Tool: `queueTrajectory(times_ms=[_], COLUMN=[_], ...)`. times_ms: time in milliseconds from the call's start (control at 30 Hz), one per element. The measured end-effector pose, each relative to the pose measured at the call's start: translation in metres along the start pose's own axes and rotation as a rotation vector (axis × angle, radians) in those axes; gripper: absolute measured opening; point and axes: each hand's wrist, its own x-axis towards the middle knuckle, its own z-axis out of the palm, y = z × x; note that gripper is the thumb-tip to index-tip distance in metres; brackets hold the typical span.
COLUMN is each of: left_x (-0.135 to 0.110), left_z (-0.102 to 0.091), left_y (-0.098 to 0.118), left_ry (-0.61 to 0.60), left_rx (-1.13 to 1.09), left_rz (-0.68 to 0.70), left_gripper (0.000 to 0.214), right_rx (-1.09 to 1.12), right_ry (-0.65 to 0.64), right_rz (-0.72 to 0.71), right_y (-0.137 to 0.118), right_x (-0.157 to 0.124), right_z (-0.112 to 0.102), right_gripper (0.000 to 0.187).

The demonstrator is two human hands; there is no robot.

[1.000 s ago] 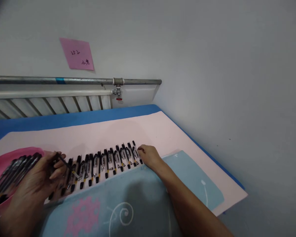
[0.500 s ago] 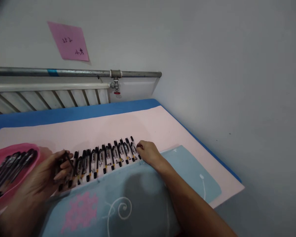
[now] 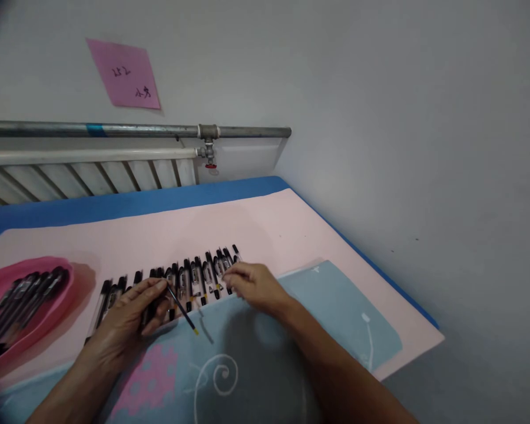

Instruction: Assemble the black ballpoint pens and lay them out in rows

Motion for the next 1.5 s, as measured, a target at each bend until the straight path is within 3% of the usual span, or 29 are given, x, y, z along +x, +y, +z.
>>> queueTrajectory(times_ms=[100, 200, 333, 400, 533, 600, 733, 967, 1100, 1200, 1367, 1500], left_x=[-0.001, -0.004, -0.004, -0.002, 0.0, -0.001, -0.005, -0.007, -0.006, -0.005, -0.008, -0.01], left_z=[0.008, 0.012, 0.013, 0.012, 0.009, 0.008, 0.009, 0.01, 0.009, 0.009, 0.014, 0.019], left_y=[-0.007, -0.009, -0.01, -0.01, -0.005, -0.002, 0.001, 0.005, 0.003, -0.001, -0.009, -0.017], left_ry=[0.007, -0.004, -0.032, -0.005, 0.01, 0.001, 0.017, 0.007, -0.024, -0.098, -0.156, -0.153], left_rx=[-0.002, 0.032, 0.04, -0.006, -0.1, -0.105, -0.096, -0.145, -0.243, -0.344, -0.44, -0.446], left_rz=[0.023, 0.014, 0.01, 0.01, -0.002, -0.035, -0.08, -0.132, -0.194, -0.208, -0.214, -0.225], left_gripper=[0.026, 0.024, 0.021, 0.021, 0.028, 0.027, 0.028, 0.033, 0.039, 0.042, 0.039, 0.041], right_rx=[0.093, 0.085, 0.173, 0.182, -0.099, -0.316, -0.54, -0.59, -0.491, -0.385, -0.384, -0.521], right_ry=[-0.24, -0.289, -0.337, -0.273, 0.183, 0.326, 0.3, 0.237, 0.343, 0.402, 0.177, 0.126], right_rz=[-0.019, -0.024, 0.078, 0.085, 0.052, 0.057, 0.1, 0.061, -0.045, -0.215, -0.688, -0.747], right_y=[-0.012, -0.017, -0.015, -0.011, 0.002, 0.01, 0.024, 0.031, 0.024, 0.01, -0.011, -0.012], right_x=[-0.01, -0.016, -0.015, -0.01, 0.005, 0.012, 0.02, 0.021, 0.017, 0.01, -0.007, -0.012], right_z=[0.017, 0.028, 0.033, 0.029, 0.002, -0.014, -0.027, -0.025, -0.024, -0.009, 0.034, 0.055], right_gripper=[0.021, 0.015, 0.013, 0.016, 0.022, 0.022, 0.024, 0.023, 0.023, 0.021, 0.02, 0.02])
